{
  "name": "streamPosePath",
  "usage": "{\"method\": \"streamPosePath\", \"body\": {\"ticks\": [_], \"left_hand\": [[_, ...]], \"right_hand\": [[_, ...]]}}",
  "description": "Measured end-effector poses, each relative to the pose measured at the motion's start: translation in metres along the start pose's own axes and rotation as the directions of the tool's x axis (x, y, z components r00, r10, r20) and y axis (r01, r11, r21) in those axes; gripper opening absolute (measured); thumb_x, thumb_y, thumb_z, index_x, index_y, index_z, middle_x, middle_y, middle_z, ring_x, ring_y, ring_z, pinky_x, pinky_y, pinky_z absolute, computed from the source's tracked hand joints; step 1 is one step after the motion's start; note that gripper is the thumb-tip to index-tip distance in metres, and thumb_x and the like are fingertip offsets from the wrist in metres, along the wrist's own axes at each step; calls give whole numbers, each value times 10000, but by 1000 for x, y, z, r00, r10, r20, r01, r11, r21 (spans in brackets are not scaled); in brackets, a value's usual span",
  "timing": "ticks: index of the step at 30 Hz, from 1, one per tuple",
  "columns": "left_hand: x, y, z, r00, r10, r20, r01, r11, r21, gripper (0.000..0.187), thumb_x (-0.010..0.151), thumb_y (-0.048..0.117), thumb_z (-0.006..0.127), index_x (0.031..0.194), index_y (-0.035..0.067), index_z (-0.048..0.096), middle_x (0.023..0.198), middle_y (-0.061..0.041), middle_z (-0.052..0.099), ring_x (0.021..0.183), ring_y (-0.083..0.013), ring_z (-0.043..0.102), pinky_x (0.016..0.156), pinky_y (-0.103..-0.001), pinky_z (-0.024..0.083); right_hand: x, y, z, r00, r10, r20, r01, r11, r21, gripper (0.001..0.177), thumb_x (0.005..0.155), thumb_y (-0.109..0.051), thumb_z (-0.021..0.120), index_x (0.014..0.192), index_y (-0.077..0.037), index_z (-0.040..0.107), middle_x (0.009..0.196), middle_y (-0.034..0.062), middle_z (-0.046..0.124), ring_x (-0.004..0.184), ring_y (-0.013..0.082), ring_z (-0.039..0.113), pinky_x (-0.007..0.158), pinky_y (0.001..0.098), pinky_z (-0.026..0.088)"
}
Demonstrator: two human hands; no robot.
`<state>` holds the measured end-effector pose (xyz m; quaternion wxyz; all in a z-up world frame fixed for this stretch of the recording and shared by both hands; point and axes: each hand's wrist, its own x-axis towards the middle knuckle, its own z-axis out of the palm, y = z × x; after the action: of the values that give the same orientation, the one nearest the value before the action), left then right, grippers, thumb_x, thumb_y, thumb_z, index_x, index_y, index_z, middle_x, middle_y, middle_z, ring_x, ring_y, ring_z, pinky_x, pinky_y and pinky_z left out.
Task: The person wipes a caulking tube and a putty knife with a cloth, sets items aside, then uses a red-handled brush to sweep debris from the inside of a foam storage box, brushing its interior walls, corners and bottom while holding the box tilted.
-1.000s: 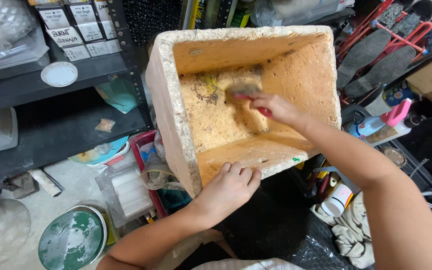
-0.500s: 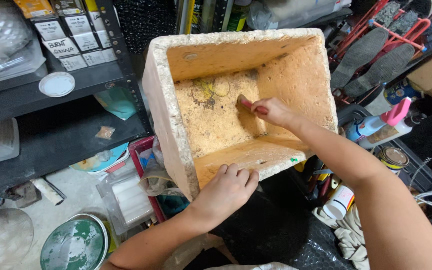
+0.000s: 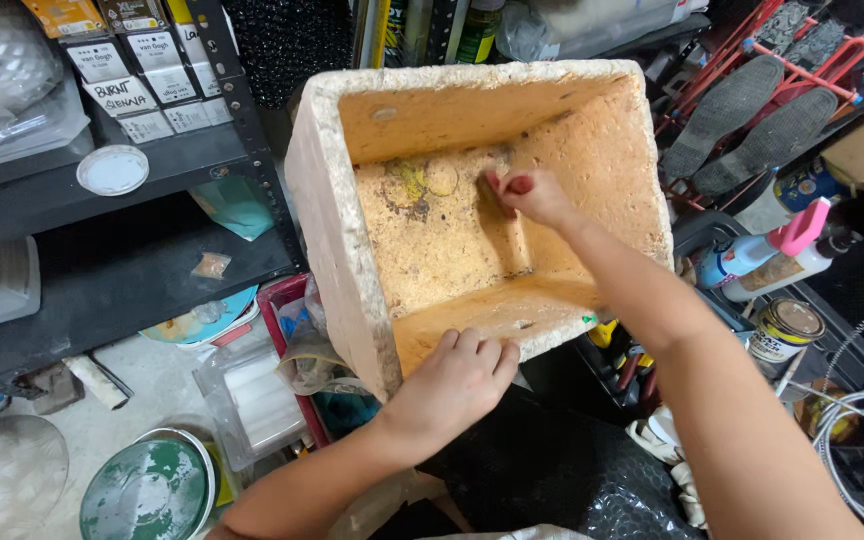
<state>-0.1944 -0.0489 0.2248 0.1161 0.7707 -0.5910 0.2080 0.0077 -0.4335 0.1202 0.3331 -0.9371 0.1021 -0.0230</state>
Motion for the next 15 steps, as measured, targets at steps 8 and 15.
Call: {"method": "streamPosePath", "body": {"ticks": [8,15], "left_hand": [[1,9,1,1000,-13,15,13,1000,19,469,796,155,603,1238,3,641,907,-70,608,875,-230,574,813,-341,491],[2,1,-2,996,11,85,-11,1000,5,497,846,134,595,1319,-14,613,925,-72,599,877,-235,561,807,-338,480]], "right_hand": [[14,33,-5,894,-115,-432,280,898,339,63,877,-92,730,939,-97,736,909,58,735,808,138,672,752,319,560],[14,29,0,982,-76,-173,33,971,-238,38,838,-136,809,865,-124,786,870,131,758,748,237,695,734,347,568]]}}
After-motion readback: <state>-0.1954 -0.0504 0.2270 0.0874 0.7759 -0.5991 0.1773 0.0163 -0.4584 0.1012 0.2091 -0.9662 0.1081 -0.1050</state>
